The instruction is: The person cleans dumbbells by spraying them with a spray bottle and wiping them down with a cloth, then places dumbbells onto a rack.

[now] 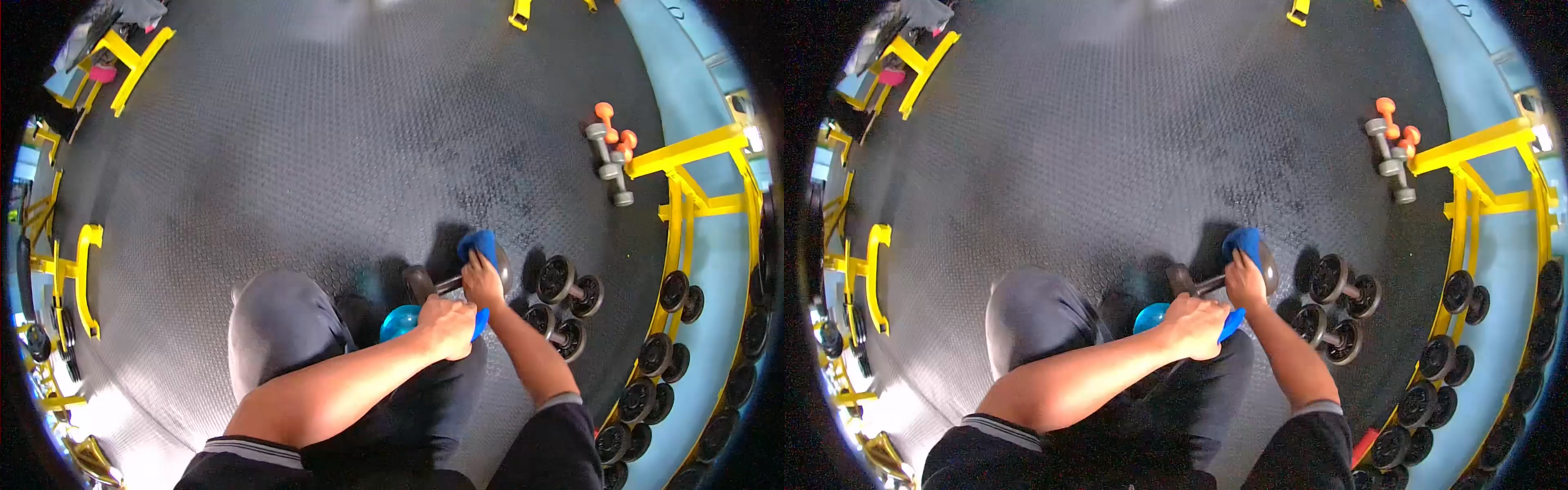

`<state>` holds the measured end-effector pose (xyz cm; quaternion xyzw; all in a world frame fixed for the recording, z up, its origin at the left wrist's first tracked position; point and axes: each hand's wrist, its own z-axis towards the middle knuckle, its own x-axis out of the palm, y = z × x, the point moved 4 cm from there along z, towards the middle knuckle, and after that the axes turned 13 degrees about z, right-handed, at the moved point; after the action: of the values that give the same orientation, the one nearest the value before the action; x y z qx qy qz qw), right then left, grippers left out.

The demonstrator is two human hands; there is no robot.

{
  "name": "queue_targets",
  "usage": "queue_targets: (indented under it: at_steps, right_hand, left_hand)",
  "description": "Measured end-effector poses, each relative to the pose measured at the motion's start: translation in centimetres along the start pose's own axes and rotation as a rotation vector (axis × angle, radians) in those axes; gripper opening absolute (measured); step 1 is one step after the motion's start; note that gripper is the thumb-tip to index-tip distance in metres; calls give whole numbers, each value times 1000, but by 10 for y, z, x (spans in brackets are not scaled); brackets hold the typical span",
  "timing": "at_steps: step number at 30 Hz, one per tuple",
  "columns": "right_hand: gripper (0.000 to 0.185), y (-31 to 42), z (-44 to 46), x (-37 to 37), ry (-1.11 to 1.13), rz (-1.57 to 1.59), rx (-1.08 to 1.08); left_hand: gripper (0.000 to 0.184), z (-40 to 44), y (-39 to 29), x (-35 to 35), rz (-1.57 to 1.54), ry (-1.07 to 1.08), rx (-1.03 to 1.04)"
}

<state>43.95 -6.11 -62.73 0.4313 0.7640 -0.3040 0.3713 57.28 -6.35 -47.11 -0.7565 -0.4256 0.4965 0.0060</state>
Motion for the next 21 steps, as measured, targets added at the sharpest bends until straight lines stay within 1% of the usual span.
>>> queue_targets:
  at_steps: [1, 3, 4, 5, 6, 7, 8, 10, 11, 12, 13, 15, 16, 17, 19, 20, 21]
  right_hand:
    - [39, -2, 16, -20, 143, 97, -39]
    - [30, 0, 45, -15, 283, 45, -69]
    - [29, 2, 54, -19, 397, 4, -67]
    - [27, 4, 58, -25, 416, -10, -56]
    - [28, 1, 58, -25, 349, 37, -56]
    - [29, -2, 52, -19, 291, 91, -53]
    - [29, -5, 40, -6, 302, 90, -46]
    - [29, 0, 2, -2, -340, -83, -22]
    - [28, 1, -27, -17, -352, 249, 20]
    - [27, 6, -49, -15, -456, 323, 86]
    - [27, 14, -65, -8, -637, 250, 173]
    - [29, 28, -78, 24, -329, 559, 513]
    - [28, 34, -68, 93, -290, 733, 576]
    - [28, 39, -65, 115, -617, 849, 575]
    - [36, 26, -60, 98, -837, 1048, 612]
    - [36, 26, -57, 90, -847, 1049, 625]
    - [38, 23, -56, 95, -755, 1244, 813]
  left_hand:
    - [36, 2, -2, 3, -13, 7, -1]
    - [37, 6, -5, 0, -35, -25, 5]
    - [37, 7, -2, -6, -20, -33, 13]
    - [38, 7, 4, -10, -45, -33, -19]
    - [38, 4, 5, -9, -91, -22, -55]
    - [38, 2, 5, -6, -105, -9, -48]
    - [38, 3, 6, -9, -75, -26, -31]
    - [36, 4, 8, -14, -43, -80, -13]
    - [36, 4, 8, -14, -52, -83, -16]
    - [36, 3, 6, -16, -24, -121, 3]
    - [35, 2, 4, -16, 10, -155, 31]
    - [36, 0, 0, -15, 29, -165, 72]
    - [36, 2, 0, -14, 31, -106, 72]
    - [36, 3, -1, -12, 38, -45, 72]
    - [37, -1, -4, -15, 72, -41, 101]
    - [37, -2, -3, -15, 61, -30, 87]
    - [36, -5, -2, -14, 40, -20, 67]
